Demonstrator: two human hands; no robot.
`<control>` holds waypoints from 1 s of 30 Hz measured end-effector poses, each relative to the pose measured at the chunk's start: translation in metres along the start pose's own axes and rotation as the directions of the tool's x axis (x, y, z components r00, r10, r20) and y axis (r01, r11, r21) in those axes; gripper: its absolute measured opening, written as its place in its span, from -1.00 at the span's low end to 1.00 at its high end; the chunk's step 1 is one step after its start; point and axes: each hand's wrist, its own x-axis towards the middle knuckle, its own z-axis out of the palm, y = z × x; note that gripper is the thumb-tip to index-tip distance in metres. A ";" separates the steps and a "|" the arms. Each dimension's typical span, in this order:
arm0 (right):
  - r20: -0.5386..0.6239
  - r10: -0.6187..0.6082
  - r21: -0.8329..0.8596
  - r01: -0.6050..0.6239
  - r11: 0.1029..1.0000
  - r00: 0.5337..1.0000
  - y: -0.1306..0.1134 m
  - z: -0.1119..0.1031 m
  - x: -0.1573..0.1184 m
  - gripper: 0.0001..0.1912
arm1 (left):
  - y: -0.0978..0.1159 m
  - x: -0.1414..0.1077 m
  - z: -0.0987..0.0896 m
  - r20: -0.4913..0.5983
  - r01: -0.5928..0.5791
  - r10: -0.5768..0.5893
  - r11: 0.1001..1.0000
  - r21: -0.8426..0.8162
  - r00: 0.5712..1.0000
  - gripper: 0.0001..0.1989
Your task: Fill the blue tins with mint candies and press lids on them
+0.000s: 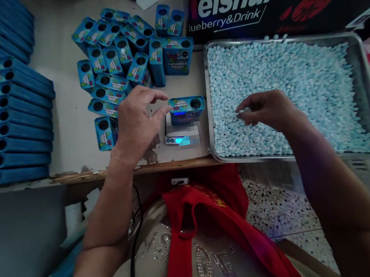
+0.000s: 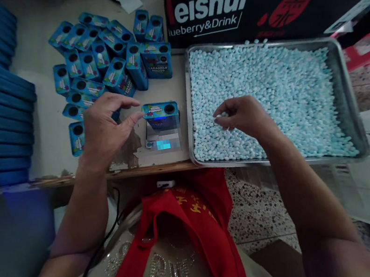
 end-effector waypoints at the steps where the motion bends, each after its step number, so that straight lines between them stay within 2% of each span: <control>1: -0.019 -0.022 -0.033 0.021 0.999 1.000 -0.005 0.000 0.000 -0.73 | 0.002 0.002 0.001 -0.007 -0.010 0.010 1.000 -0.006 1.000 -0.92; 5: -0.074 -0.114 -0.158 0.102 0.982 0.991 -0.028 -0.001 0.005 -0.82 | 0.003 0.003 -0.003 -0.010 -0.011 0.010 0.999 -0.038 1.000 -0.87; 10: -0.035 -0.212 -0.037 0.211 0.977 0.977 -0.071 -0.001 0.010 -0.84 | -0.008 -0.012 -0.014 -0.027 0.056 -0.057 0.997 -0.050 0.998 -0.89; 15: -0.018 -0.340 0.027 0.340 0.940 0.940 -0.112 0.026 0.016 -0.78 | -0.015 -0.020 -0.016 -0.010 0.061 -0.063 0.990 -0.124 0.998 -0.88; 18: -0.024 -0.382 -0.050 0.380 0.924 0.924 -0.116 0.044 0.019 -0.87 | -0.017 -0.022 -0.018 -0.006 0.090 -0.092 0.989 -0.120 0.996 -0.91; 21: 0.000 -0.443 -0.213 0.432 0.876 0.897 -0.114 0.051 0.017 -0.95 | -0.019 -0.022 -0.020 -0.006 0.093 -0.094 0.989 -0.111 0.996 -0.91; 25: 0.084 -0.504 -0.371 0.496 0.785 0.860 -0.119 0.047 0.012 -0.83 | -0.018 -0.020 -0.019 0.022 0.091 -0.089 0.989 -0.118 0.996 -0.90; 30: 0.174 -0.518 -0.457 0.534 0.711 0.838 -0.129 0.042 0.012 -0.71 | -0.015 -0.019 -0.016 0.013 0.076 -0.075 0.988 -0.131 0.997 -0.85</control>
